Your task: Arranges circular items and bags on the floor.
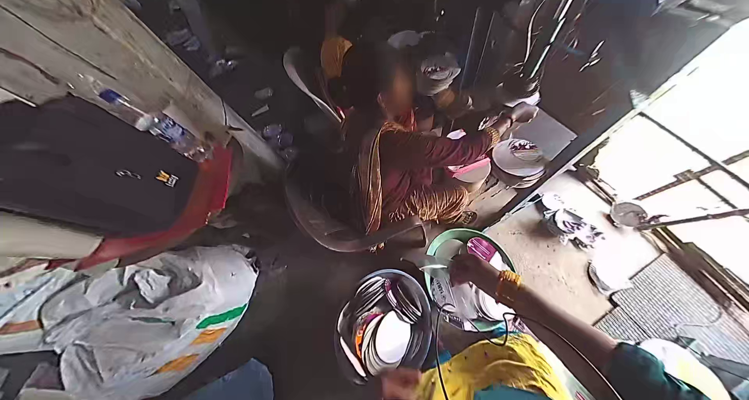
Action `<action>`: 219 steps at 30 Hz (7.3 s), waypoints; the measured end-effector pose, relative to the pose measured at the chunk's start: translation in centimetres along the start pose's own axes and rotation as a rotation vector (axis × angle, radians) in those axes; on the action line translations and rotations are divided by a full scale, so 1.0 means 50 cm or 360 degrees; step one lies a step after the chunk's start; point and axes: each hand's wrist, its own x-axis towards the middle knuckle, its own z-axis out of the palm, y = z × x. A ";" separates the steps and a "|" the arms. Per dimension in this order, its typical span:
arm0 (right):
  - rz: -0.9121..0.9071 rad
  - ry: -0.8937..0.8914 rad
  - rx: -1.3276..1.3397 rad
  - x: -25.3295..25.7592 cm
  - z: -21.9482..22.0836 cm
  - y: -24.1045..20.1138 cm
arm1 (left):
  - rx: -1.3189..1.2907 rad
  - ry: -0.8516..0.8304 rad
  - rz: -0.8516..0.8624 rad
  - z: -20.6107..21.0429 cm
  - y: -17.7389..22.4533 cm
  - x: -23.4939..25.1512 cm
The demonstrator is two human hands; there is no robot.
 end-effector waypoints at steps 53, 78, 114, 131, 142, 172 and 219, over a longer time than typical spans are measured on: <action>0.0736 0.1200 -0.0704 -0.365 -0.094 0.334 | -0.0353 0.1413 -0.1975 -0.002 -0.660 0.020; 0.0700 0.1164 -0.0706 -0.300 -0.088 0.327 | -0.0388 0.1423 -0.1738 -0.031 -0.755 0.022; -0.0583 0.1126 -0.0571 -0.301 -0.100 -0.057 | -0.0150 0.0699 -0.0524 0.140 -0.077 0.287; -0.0152 0.1312 -0.0446 -0.328 -0.078 0.083 | 0.0309 0.1042 -0.1802 -0.067 -0.508 0.050; 0.0238 0.1116 -0.0790 -0.357 -0.033 0.213 | -0.0500 0.1281 -0.1974 -0.005 -0.670 0.016; -0.0105 0.1306 -0.0602 -0.276 -0.062 0.007 | 0.0023 0.0262 0.0012 0.194 -0.149 0.230; -0.0567 0.1122 -0.0395 -0.372 -0.034 0.005 | -0.0350 0.0415 -0.0465 0.249 0.037 0.270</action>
